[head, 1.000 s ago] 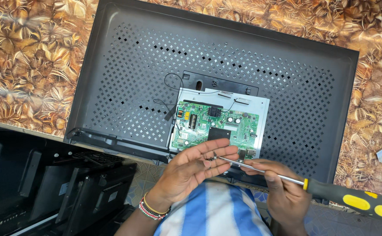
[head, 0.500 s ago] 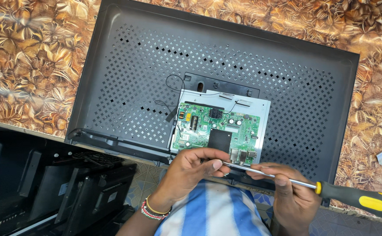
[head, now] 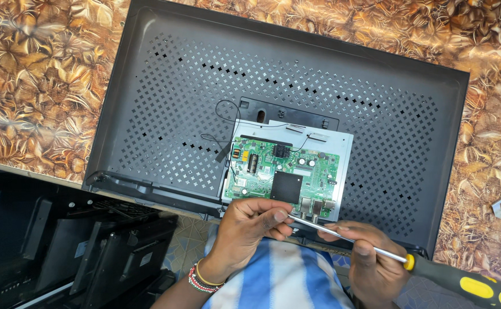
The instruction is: The person uses a screwdriver to remove screws from a circuit board mounted inside a black perforated metal casing. They then lift the circuit board out of the casing and place it on a nearby workbench.
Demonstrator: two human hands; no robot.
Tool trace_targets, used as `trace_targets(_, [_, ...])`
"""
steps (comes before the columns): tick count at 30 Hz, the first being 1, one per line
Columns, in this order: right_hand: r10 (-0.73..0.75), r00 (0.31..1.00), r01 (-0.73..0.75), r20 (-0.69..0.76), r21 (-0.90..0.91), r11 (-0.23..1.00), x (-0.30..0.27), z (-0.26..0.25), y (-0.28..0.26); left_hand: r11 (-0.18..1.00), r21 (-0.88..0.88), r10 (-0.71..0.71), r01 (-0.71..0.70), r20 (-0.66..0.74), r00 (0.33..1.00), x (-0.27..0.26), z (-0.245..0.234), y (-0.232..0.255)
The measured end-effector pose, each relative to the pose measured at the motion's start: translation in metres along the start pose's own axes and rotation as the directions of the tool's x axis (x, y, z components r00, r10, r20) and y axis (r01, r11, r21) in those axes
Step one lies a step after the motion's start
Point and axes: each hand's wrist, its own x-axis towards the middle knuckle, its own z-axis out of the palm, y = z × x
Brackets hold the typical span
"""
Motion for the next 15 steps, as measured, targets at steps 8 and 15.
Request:
trace_targets(8, [0.119,0.993,-0.120,0.014,0.152,0.981,-0.001,0.013,0.008,0.998,-0.020,0.057,-0.058,-0.037,0.998,0.002,-0.002,-0.002])
trace_targets(15, [0.294,0.956,-0.276,-0.020,0.290,0.916,0.021,0.005,0.021,0.986,0.081,-0.157,0.149,0.103,0.982,-0.012,-0.018,0.028])
